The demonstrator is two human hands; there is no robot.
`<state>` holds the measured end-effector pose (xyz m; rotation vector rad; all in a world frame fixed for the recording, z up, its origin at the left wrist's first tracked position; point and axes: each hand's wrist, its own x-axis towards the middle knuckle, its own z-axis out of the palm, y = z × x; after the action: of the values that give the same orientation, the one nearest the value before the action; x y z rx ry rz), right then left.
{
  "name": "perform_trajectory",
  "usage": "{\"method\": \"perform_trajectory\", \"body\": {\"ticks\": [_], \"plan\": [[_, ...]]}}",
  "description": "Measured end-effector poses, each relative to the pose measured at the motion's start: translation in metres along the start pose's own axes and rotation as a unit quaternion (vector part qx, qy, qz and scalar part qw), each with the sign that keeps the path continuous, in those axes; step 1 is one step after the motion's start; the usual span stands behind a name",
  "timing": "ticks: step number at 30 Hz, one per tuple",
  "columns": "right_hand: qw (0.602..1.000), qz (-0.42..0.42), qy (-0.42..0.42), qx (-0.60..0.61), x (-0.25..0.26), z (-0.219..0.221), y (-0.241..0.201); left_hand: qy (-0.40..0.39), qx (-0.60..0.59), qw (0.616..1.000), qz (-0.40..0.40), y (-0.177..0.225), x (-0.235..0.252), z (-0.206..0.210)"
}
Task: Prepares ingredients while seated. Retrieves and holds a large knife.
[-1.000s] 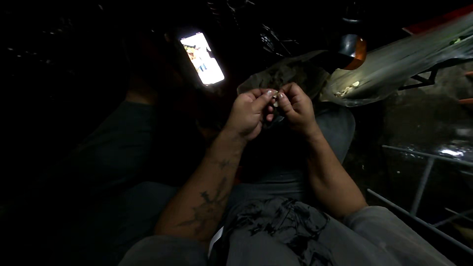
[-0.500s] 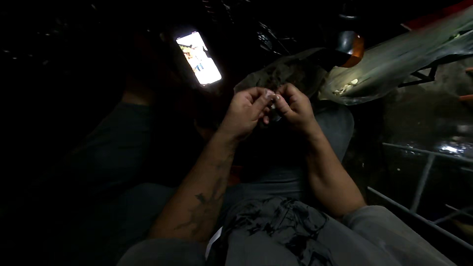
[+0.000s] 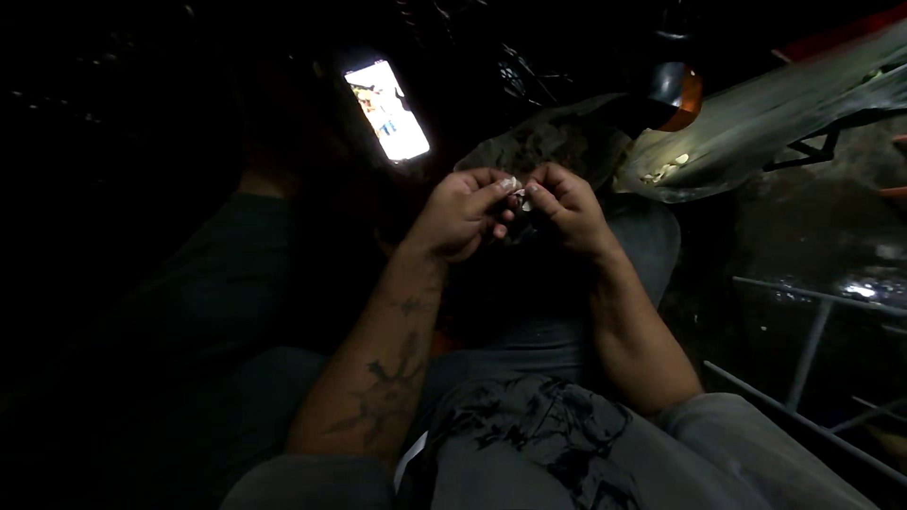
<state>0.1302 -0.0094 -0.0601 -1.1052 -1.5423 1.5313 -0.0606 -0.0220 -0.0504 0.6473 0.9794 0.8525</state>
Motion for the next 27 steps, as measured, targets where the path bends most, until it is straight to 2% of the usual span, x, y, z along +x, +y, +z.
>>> {"method": "perform_trajectory", "body": {"ticks": [11,16,27], "plan": [[0.995,0.059,0.074,0.034,0.002,0.002,0.0,-0.005,-0.051,0.998,0.037,-0.005,0.002,-0.003],[0.994,0.036,0.083,0.062,0.002,0.002,0.002,-0.007,-0.053,0.998,0.035,-0.005,0.003,-0.002],[0.987,-0.004,0.14,0.073,0.005,-0.003,0.007,0.002,-0.165,0.986,0.031,-0.01,0.005,-0.008]]}}
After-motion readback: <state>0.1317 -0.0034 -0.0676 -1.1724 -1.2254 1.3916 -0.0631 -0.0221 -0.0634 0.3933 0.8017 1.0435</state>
